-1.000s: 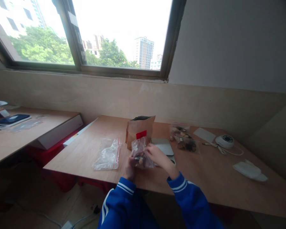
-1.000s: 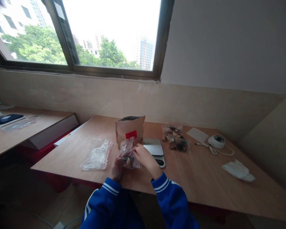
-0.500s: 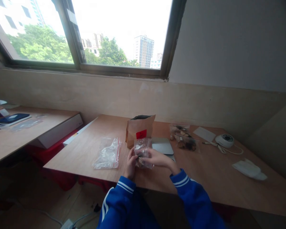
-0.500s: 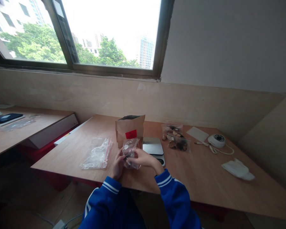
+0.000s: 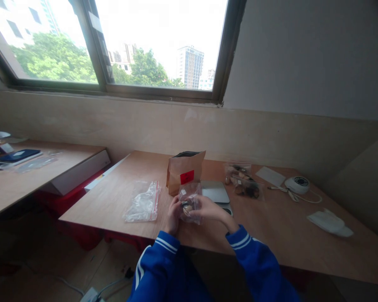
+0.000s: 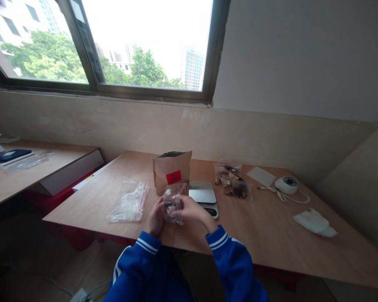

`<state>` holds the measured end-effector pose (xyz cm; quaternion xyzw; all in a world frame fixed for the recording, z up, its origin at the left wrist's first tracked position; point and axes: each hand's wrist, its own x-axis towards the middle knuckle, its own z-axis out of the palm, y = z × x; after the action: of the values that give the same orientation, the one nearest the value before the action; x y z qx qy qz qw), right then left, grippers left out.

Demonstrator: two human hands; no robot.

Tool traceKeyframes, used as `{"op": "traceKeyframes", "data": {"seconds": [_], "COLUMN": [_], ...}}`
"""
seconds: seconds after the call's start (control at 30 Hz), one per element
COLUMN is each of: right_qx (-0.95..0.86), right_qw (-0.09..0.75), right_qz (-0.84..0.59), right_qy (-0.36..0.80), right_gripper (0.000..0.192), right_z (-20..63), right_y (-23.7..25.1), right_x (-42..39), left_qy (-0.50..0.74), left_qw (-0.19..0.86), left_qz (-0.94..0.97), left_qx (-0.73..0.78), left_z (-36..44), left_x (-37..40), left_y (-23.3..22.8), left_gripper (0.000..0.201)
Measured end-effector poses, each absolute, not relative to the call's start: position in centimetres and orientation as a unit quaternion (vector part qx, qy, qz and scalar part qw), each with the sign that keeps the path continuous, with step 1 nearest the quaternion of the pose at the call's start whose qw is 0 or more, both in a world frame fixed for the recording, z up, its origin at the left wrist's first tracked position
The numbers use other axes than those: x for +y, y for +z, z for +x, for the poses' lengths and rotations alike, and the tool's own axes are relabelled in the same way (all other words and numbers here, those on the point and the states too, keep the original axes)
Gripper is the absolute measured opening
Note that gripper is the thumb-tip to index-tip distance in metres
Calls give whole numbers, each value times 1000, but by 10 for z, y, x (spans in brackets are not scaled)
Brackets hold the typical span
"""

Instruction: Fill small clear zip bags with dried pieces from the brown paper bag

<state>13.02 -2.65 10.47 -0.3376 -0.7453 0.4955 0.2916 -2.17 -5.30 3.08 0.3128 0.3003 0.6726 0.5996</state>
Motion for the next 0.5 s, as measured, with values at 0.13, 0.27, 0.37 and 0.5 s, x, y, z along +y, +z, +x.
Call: {"op": "traceKeyframes", "data": {"seconds": [0.13,0.27,0.37,0.5], "right_qx": [-698,-686,-707,-704], "right_qw": [334,328,330,464], "right_qz": [-350,-391,-375,-367], "right_qy": [528,519,500,392], "right_gripper": [40,44,43,42], "right_z": [138,156,171,171], "right_y": [111,122,140,175], "right_x": [-26,-24,-17,7], "left_qy": [668,679,687,677], "left_qw": [605,600,589,596], "left_qz": [306,281,276,277], "left_qx": [306,315,324,330], "left_z": [-22,-22,-22,-23], "left_x": [-53,-50,-47,-45], "left_y": [32,30,25,20], "left_gripper": [37,37,38,38]}}
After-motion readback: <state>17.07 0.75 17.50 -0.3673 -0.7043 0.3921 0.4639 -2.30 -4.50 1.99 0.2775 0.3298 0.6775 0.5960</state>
